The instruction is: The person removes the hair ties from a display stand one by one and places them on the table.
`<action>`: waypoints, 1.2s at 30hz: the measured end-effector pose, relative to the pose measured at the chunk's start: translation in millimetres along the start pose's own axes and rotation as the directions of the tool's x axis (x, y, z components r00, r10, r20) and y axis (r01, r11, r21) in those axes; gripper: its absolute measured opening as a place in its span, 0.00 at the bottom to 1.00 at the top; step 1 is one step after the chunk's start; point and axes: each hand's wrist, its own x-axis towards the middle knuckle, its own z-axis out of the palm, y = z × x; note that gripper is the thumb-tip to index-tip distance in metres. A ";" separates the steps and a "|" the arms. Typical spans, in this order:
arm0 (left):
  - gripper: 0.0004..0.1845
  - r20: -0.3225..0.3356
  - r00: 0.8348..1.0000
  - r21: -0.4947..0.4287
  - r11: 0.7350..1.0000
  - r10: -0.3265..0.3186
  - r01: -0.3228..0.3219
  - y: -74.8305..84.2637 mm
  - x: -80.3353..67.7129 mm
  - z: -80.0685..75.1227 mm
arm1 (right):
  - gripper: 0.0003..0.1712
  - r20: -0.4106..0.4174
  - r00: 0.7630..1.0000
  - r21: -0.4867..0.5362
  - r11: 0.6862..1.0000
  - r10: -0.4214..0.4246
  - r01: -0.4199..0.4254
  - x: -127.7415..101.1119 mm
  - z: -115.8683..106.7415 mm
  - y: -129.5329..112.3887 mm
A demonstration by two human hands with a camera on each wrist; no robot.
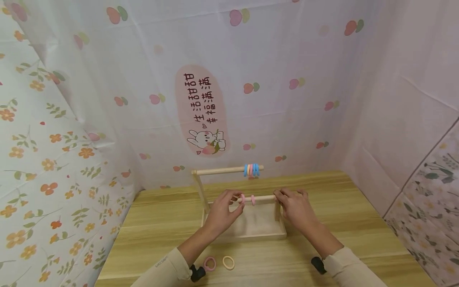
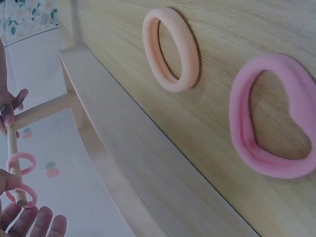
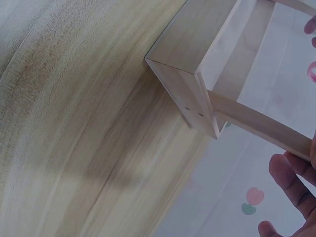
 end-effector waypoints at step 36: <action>0.21 -0.051 0.999 -0.102 0.995 0.010 -0.016 -6.8 -10.5 -10.3 | 0.14 -0.029 0.999 0.010 1.000 -0.018 0.018 -2.7 -2.1 -1.0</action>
